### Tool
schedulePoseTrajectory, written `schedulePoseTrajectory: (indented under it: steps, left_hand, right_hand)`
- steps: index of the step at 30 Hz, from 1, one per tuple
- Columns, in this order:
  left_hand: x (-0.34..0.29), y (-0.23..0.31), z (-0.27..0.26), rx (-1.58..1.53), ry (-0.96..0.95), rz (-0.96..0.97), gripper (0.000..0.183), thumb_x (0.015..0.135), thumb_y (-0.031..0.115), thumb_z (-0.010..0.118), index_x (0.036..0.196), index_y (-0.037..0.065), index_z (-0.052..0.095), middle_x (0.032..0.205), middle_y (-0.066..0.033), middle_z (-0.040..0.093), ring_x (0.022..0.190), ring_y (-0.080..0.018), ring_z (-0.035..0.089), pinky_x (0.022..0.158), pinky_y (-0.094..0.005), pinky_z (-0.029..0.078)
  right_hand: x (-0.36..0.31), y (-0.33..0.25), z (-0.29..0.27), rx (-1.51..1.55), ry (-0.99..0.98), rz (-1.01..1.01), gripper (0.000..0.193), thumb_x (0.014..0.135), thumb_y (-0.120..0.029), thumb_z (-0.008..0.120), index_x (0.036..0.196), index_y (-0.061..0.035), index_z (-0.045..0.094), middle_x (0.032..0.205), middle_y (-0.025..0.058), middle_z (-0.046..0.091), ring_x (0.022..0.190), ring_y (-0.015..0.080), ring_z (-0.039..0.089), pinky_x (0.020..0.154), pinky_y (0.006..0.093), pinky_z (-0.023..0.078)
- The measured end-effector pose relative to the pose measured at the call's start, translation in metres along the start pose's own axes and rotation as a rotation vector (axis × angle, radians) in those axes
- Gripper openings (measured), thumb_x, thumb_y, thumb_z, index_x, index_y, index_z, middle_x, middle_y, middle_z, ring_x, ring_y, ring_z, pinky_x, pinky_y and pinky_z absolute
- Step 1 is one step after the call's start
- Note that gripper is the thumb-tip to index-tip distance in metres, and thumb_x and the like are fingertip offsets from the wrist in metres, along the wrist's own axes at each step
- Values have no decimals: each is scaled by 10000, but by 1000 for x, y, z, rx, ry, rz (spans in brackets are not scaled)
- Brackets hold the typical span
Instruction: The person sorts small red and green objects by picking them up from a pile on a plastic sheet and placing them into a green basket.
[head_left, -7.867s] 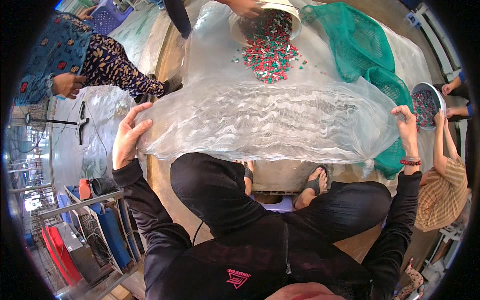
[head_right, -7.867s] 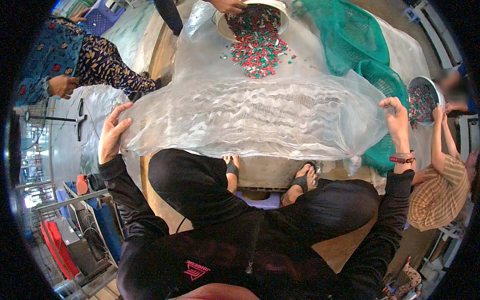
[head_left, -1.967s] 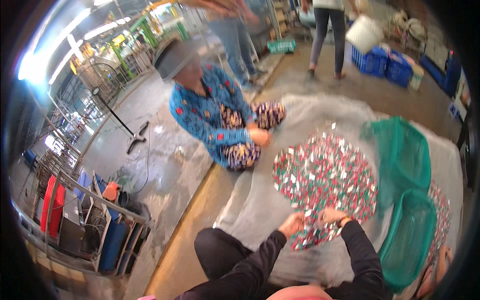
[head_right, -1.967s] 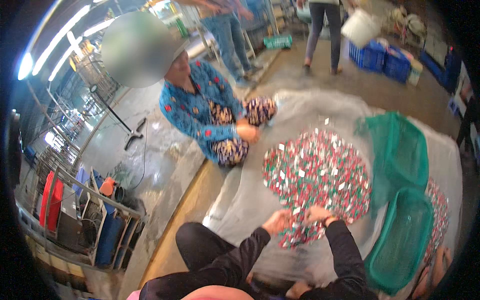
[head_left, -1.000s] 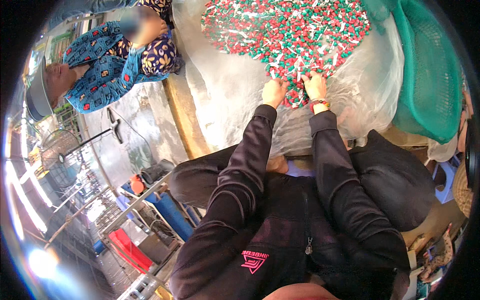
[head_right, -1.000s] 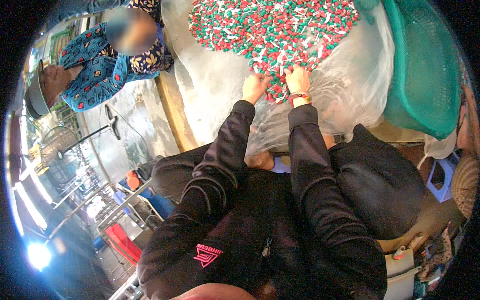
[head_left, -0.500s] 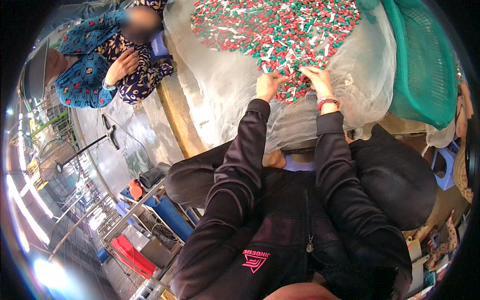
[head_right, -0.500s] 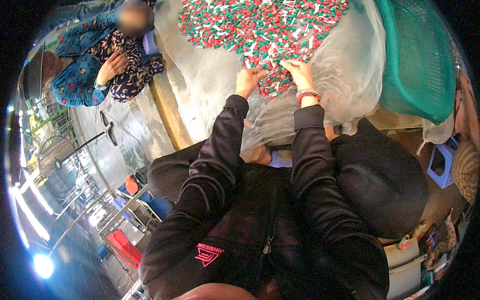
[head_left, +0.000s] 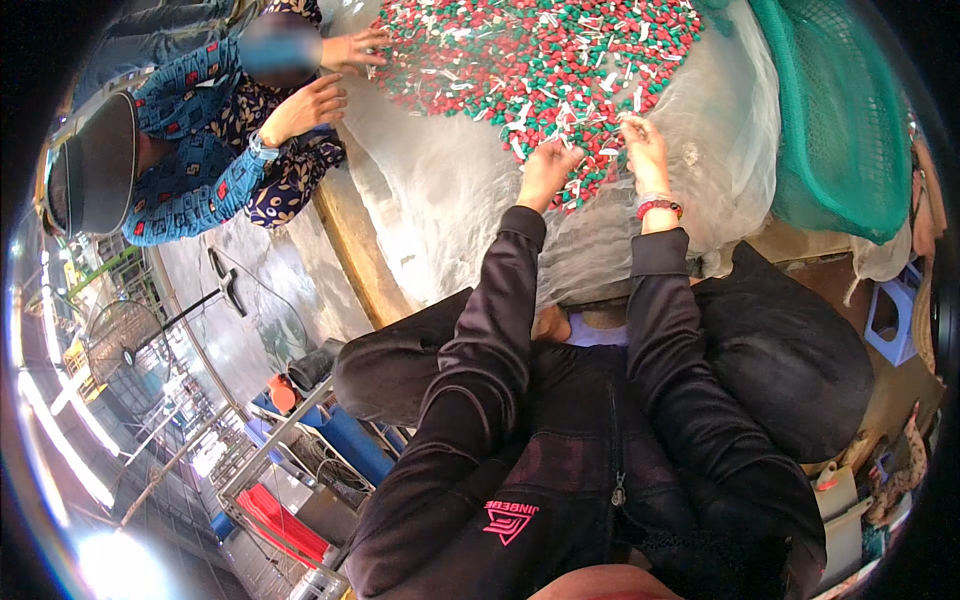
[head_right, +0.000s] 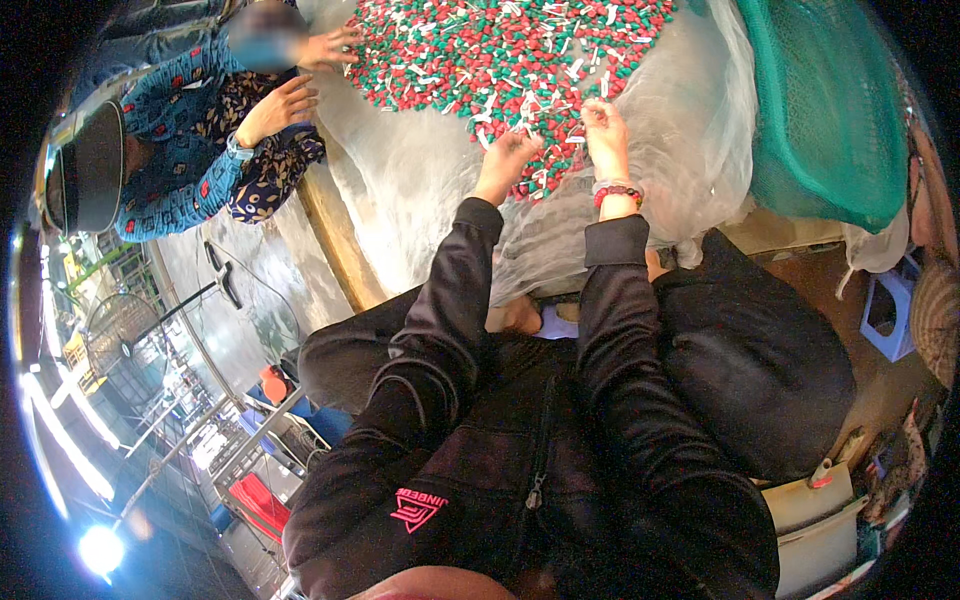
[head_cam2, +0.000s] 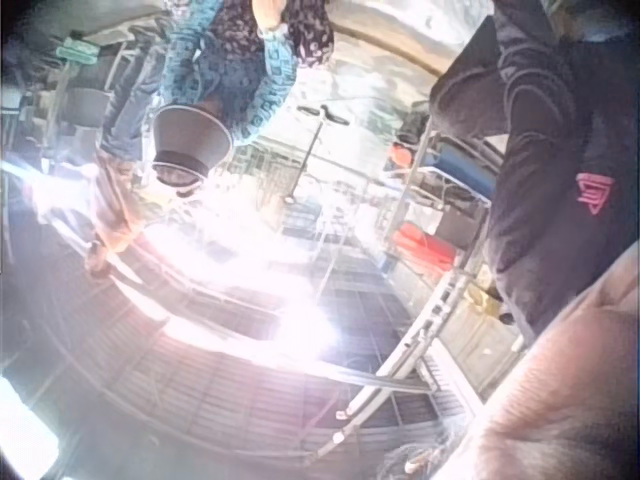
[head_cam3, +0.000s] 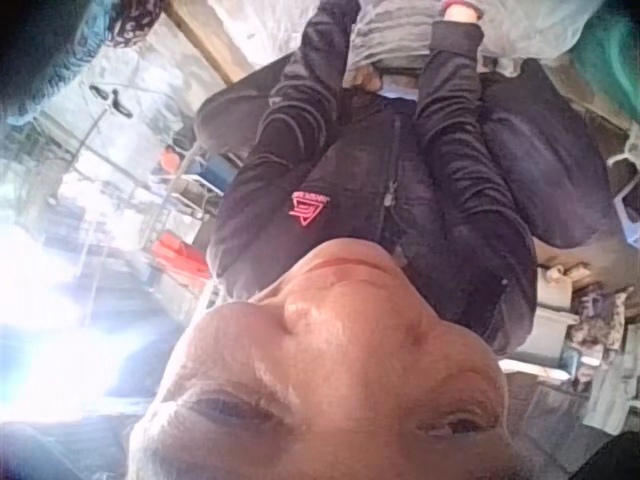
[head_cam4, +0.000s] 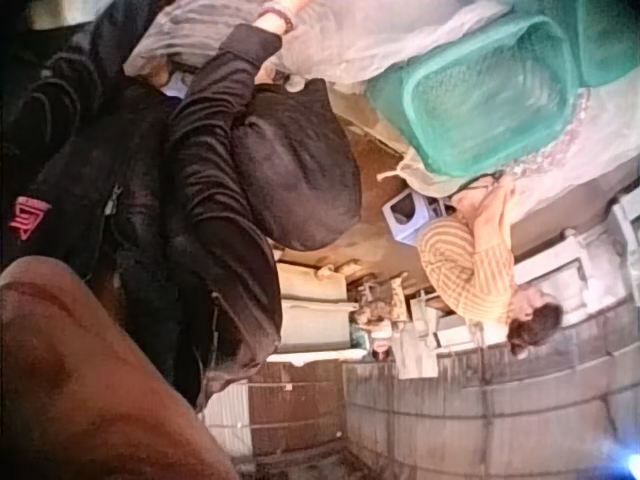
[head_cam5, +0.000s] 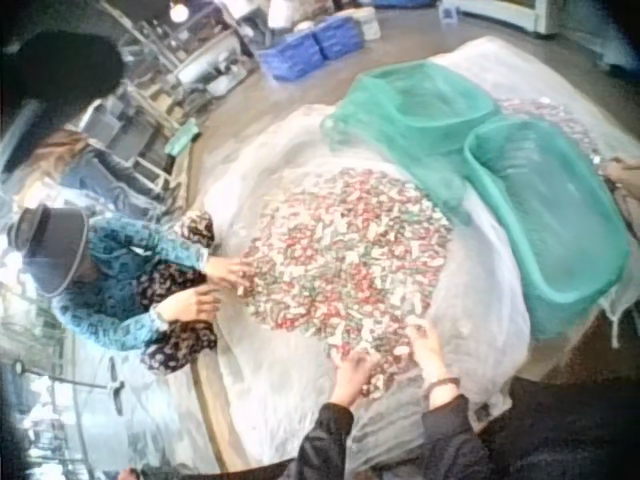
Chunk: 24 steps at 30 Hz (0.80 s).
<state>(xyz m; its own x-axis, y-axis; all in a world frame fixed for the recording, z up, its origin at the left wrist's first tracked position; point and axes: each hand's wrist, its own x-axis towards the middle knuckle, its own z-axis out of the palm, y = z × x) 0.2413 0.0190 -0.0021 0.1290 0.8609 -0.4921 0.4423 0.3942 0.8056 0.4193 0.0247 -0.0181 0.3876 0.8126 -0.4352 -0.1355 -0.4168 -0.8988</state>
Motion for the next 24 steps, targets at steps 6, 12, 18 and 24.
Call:
schedulePoseTrajectory:
  steps: [6, 12, 18, 24]
  left_hand:
    - [4, -2, 22, 636, 150, 192, 253, 771, 292, 639, 827, 49, 599, 790, -169, 640, 738, -360, 622, 659, -448, 483]
    - [5, 2, -5, 555, 227, -11, 338, 744, 370, 671, 848, 58, 595, 776, -177, 641, 763, -346, 633, 666, -448, 488]
    - [9, -14, 9, 851, 192, -43, 266, 816, 308, 599, 870, 47, 593, 819, -157, 654, 821, -326, 647, 718, -446, 511]
    - [4, -10, -27, -224, 211, -102, 183, 793, 222, 501, 710, 77, 576, 788, -130, 626, 791, -306, 625, 634, -394, 491]
  right_hand:
    - [9, 6, 5, -331, -123, -167, 328, 739, -108, 653, 1054, -67, 571, 766, 144, 630, 727, 253, 637, 647, 369, 482]
    - [-6, 10, 14, -984, -34, -116, 341, 770, -120, 555, 1105, -84, 509, 867, 188, 639, 842, 372, 619, 710, 488, 474]
    - [-29, 0, 24, -813, -127, -357, 347, 767, -382, 653, 797, -36, 636, 780, 173, 637, 784, 368, 616, 653, 454, 460]
    - [12, -22, 11, -391, -378, 52, 348, 760, -356, 701, 668, -41, 585, 569, 67, 540, 473, 221, 476, 482, 352, 383]
